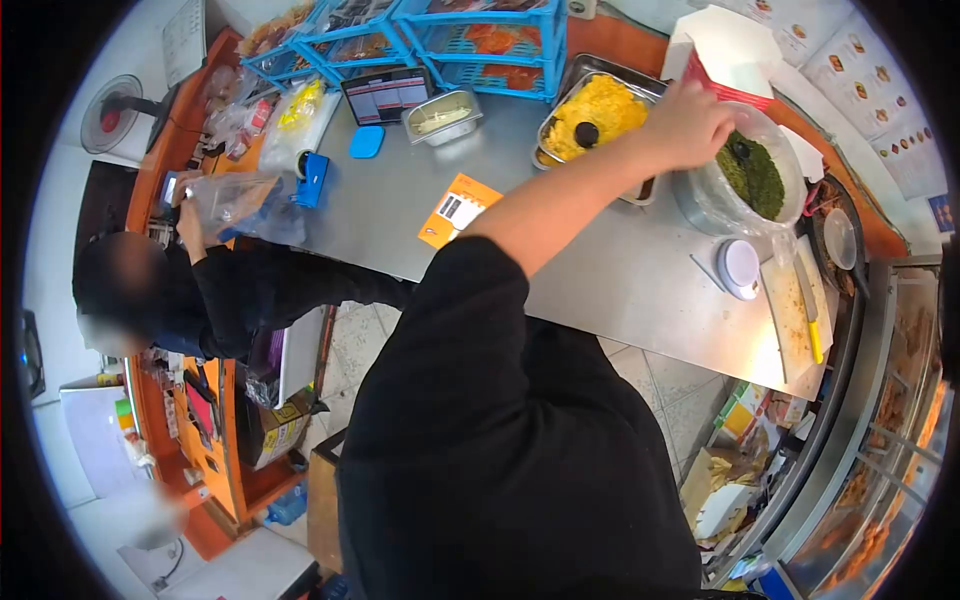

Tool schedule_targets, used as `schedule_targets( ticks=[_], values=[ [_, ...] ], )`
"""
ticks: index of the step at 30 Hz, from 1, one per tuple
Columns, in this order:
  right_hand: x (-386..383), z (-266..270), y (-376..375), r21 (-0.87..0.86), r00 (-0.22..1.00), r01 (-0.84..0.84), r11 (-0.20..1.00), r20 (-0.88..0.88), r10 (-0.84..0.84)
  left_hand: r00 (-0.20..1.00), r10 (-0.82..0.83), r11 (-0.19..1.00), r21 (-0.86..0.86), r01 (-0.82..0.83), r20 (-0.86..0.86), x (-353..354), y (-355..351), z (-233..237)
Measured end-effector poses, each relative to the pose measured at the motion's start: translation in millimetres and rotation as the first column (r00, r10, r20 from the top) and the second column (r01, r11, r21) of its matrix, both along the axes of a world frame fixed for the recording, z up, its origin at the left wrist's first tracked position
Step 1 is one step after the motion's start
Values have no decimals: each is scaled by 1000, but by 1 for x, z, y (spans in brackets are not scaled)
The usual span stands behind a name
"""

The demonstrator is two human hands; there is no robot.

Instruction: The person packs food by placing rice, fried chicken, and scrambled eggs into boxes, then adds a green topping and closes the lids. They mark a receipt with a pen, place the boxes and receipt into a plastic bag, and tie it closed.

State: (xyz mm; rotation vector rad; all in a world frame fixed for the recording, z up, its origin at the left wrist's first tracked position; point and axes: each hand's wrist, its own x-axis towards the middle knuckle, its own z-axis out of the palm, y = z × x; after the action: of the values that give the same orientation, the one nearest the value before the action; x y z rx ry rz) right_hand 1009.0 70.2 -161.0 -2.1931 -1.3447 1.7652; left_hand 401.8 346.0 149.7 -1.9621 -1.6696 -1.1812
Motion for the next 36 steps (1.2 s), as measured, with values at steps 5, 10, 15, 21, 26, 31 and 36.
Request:
schedule_targets(
  ticks=[5, 10, 15, 21, 26, 31, 36],
  values=[
    [80, 9, 19, 48, 989, 140, 989, 38, -142, 951, 208, 971, -65, -228, -228, -27, 144, 41],
    [114, 17, 10, 74, 948, 302, 950, 84, -308, 907, 378, 892, -189, -411, -187, -65, 235, 61],
    [132, 7, -42, 19, 915, 380, 925, 139, -379, 851, 459, 847, -165, -506, -253, -51, 276, 11],
    [173, -70, -167, -10, 974, 192, 981, 125, -189, 757, 536, 780, -123, -613, -374, -39, 273, 16],
    [169, 13, -83, 65, 916, 365, 929, 157, -370, 772, 417, 828, -149, -540, -479, -40, 260, 12],
    [146, 7, -19, 414, 893, 64, 908, 382, -237, 808, 207, 906, -203, -371, -552, -85, 295, -41],
    [76, 79, 32, 283, 840, 410, 867, 253, -480, 664, 254, 801, -232, -552, -703, -29, 279, 29]
  ],
)
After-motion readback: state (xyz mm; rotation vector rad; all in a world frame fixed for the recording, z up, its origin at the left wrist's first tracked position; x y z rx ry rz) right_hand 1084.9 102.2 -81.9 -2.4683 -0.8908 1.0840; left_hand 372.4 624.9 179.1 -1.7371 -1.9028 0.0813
